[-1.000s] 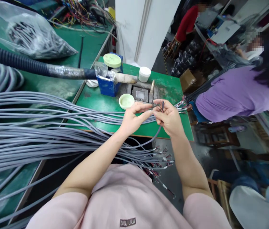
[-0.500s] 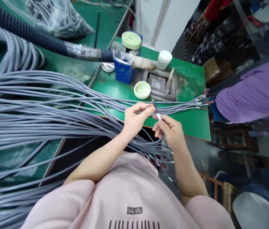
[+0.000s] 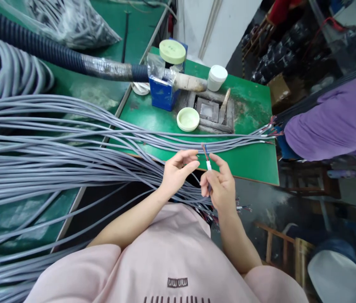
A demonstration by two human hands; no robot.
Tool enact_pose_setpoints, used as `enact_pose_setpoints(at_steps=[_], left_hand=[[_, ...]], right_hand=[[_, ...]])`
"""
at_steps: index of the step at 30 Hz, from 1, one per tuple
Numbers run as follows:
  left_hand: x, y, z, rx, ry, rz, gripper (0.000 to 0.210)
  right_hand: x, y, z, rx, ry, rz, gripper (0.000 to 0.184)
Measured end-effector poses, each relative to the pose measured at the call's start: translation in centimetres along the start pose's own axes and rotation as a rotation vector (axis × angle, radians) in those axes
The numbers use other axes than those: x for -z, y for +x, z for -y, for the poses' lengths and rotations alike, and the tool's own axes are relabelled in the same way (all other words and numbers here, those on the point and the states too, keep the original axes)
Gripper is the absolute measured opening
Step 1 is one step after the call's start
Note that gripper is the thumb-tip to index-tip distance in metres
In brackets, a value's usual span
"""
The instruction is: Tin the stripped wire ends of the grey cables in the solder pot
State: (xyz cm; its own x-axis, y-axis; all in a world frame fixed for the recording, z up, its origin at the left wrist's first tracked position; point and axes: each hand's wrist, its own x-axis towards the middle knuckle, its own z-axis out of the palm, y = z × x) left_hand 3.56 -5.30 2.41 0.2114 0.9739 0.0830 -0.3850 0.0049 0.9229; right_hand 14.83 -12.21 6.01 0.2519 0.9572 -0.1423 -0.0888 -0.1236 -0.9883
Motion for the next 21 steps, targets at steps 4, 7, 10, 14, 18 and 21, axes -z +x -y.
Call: enact_pose_setpoints(at_steps=[4, 7, 10, 14, 18, 21], left_hand=[[0.0, -0.4, 0.1, 0.308, -0.169, 0.139, 0.031], [0.1, -0.7, -0.2, 0.422, -0.227, 0.171, 0.030], [0.2, -0.8, -0.5, 0.462, -0.270, 0.182, 0.028], [0.4, -1.0, -0.3, 0.488, -0.294, 0.210, 0.027], [0.5, -1.3, 0.0, 0.473, -0.263, 0.238, 0.030], [0.5, -1.6, 0.0, 0.447, -0.238, 0.263, 0.029]], right_hand=[[-0.4, -0.4, -0.4, -0.024, -0.056, 0.031, 0.052], [-0.1, -0.5, -0.6, -0.033, -0.112, 0.084, 0.050], [0.9, -0.2, 0.1, 0.065, -0.286, 0.096, 0.036], [1.8, 0.8, 2.0, 0.250, -0.574, 0.034, 0.014], [1.3, 1.7, 3.2, 0.326, -0.661, 0.085, 0.010], [0.7, 2.1, 3.3, 0.365, -0.689, 0.092, 0.010]])
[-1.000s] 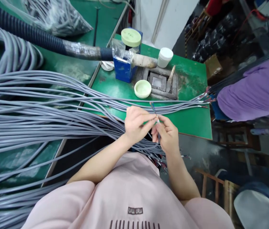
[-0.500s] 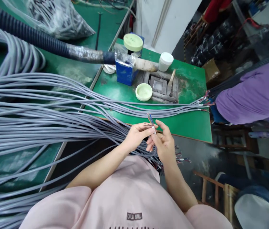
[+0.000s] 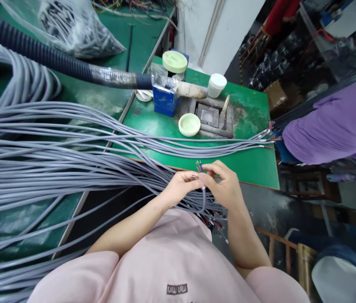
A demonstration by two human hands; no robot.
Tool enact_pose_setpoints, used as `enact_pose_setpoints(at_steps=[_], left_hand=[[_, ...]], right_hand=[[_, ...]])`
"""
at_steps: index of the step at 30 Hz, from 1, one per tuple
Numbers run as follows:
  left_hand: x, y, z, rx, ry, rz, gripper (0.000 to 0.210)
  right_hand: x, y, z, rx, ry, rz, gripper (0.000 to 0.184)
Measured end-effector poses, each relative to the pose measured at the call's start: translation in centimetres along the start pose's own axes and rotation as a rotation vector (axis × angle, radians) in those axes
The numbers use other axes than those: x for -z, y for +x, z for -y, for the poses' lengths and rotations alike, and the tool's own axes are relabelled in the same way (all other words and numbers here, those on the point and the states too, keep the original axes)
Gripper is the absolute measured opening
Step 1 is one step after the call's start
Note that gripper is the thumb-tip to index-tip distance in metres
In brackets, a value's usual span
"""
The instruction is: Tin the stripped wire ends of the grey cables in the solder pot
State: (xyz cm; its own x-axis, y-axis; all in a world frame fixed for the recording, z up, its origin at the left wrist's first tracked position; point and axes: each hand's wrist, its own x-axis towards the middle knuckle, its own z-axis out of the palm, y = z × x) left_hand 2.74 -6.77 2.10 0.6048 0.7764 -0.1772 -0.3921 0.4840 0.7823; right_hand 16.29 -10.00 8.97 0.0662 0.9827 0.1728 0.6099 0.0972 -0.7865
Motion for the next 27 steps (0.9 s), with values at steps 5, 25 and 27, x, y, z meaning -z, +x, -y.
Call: enact_pose_setpoints(at_steps=[5, 25, 27], left_hand=[[-0.1, -0.4, -0.2, 0.021, -0.011, 0.047, 0.022], [0.9, 0.2, -1.4, 0.139, -0.272, -0.056, 0.035], [0.8, 0.4, -1.7, 0.142, -0.330, -0.030, 0.033]], right_hand=[[-0.7, 0.3, 0.3, -0.001, -0.007, -0.027, 0.009], [-0.1, -1.9, -3.8, 0.557, -0.218, -0.061, 0.044], [-0.4, -2.0, -4.1, 0.639, -0.302, -0.014, 0.045]])
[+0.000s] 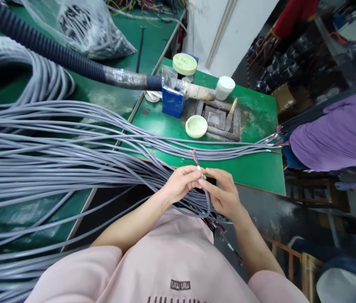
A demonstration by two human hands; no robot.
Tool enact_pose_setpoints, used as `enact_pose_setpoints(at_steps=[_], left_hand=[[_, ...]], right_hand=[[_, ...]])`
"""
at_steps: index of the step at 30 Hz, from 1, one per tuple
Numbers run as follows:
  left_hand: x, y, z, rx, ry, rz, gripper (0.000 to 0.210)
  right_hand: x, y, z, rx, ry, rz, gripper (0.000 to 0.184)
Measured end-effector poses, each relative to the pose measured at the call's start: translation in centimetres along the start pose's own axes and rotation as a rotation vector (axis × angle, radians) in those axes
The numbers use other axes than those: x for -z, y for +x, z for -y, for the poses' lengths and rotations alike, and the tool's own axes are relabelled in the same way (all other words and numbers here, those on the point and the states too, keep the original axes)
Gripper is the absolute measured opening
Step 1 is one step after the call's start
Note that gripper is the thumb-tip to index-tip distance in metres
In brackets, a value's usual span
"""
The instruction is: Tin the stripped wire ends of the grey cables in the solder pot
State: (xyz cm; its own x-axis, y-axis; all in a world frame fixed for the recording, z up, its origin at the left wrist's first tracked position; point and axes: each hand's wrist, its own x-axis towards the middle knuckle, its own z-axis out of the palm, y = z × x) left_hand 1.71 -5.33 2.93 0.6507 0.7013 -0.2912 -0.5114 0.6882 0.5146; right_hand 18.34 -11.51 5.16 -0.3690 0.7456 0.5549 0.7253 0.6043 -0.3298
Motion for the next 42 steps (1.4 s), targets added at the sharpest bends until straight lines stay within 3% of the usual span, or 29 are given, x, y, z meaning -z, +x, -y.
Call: enact_pose_setpoints(at_steps=[4, 7, 11, 13, 15, 19, 23, 30, 42], left_hand=[[-0.4, 0.0, -0.4, -0.009, 0.004, 0.057, 0.032], [-0.5, -0.5, -0.9, -0.134, 0.198, 0.013, 0.035], [0.0, -1.5, -2.6, -0.503, 0.706, -0.092, 0.022], [0.6, -1.8, -4.0, -0.704, 1.033, -0.113, 0.018], [1.5, -1.8, -5.3, -0.807, 1.328, -0.137, 0.020], [4.0, -1.0, -6.9, -0.731, 1.626, -0.241, 0.025], [5.6, -0.1, -7.1, -0.578, 1.730, -0.224, 0.023], [5.6, 0.1, -7.1, -0.550, 1.759, -0.219, 0.025], [5.6, 0.2, -7.1, -0.561, 1.755, -0.211, 0.022]], right_hand=[[-0.1, 0.7, -0.3, 0.084, -0.086, -0.028, 0.038], [1.0, 2.3, -1.4, 0.059, -0.136, -0.167, 0.034], [3.0, 5.4, -4.2, -0.145, -0.210, -0.429, 0.026], [3.6, 7.3, -5.6, -0.234, -0.211, -0.448, 0.027], [3.5, 9.2, -6.7, -0.261, -0.188, -0.409, 0.028], [1.8, 12.4, -8.1, -0.228, -0.160, -0.294, 0.026], [-0.1, 14.2, -9.1, -0.200, -0.154, -0.177, 0.026], [-1.7, 14.8, -9.5, -0.221, -0.170, -0.017, 0.026], [-3.1, 14.5, -9.8, -0.212, -0.195, 0.053, 0.026]])
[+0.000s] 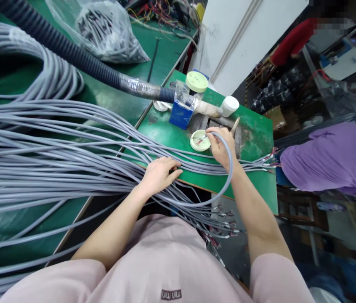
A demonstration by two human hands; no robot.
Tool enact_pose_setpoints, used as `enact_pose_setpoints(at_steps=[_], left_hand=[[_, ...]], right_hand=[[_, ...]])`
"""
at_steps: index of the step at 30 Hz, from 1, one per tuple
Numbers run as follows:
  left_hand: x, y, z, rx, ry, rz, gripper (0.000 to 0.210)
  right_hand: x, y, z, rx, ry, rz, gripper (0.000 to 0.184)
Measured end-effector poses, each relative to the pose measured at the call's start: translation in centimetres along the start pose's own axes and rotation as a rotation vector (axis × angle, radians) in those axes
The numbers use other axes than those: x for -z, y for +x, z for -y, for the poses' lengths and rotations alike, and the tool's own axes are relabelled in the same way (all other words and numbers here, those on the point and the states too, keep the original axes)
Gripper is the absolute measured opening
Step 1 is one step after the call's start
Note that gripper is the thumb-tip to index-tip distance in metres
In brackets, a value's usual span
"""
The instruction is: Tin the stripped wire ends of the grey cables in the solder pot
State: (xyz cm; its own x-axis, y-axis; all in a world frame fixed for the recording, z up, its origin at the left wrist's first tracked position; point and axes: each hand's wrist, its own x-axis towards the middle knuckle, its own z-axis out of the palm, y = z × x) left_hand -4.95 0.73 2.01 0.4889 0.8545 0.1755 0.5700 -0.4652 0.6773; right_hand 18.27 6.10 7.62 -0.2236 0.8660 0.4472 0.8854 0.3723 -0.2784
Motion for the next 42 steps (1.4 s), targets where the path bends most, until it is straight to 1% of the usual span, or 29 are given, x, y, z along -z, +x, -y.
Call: enact_pose_setpoints(at_steps=[8, 11, 13, 17, 20, 22, 27, 32, 36, 42], left_hand=[[-0.1, 0.0, 0.2, -0.015, 0.013, -0.008, 0.023], [0.1, 0.1, 0.1, -0.010, 0.013, 0.007, 0.023], [0.2, 0.1, 0.1, -0.009, 0.001, 0.022, 0.023], [0.4, 0.2, 0.1, -0.003, -0.033, 0.039, 0.023], [0.6, 0.2, 0.1, -0.005, -0.040, 0.050, 0.024], [0.6, 0.2, 0.1, -0.002, -0.037, 0.058, 0.025], [0.7, 0.2, 0.1, 0.001, -0.043, 0.048, 0.025], [0.7, 0.2, 0.2, -0.008, -0.041, 0.057, 0.025], [0.7, 0.3, 0.2, -0.014, -0.046, 0.052, 0.025], [0.7, 0.3, 0.2, -0.007, -0.054, 0.051, 0.024]], right_hand=[[-0.3, -0.3, -0.3, 0.015, -0.008, -0.019, 0.025], [0.1, -0.3, -0.3, 0.012, 0.002, -0.028, 0.025], [0.7, -0.3, -0.3, 0.006, 0.006, -0.054, 0.025], [3.0, -0.1, -1.0, -0.021, -0.030, -0.161, 0.027], [4.2, 0.2, -2.5, -0.060, -0.083, -0.208, 0.027], [4.4, 0.4, -3.8, -0.092, -0.121, -0.207, 0.026], [3.2, 0.9, -7.1, -0.160, -0.163, -0.200, 0.024], [1.9, 1.4, -9.4, -0.186, -0.164, -0.168, 0.024], [1.3, 1.7, -10.4, -0.188, -0.184, -0.160, 0.024], [0.8, 1.9, -10.7, -0.192, -0.194, -0.122, 0.024]])
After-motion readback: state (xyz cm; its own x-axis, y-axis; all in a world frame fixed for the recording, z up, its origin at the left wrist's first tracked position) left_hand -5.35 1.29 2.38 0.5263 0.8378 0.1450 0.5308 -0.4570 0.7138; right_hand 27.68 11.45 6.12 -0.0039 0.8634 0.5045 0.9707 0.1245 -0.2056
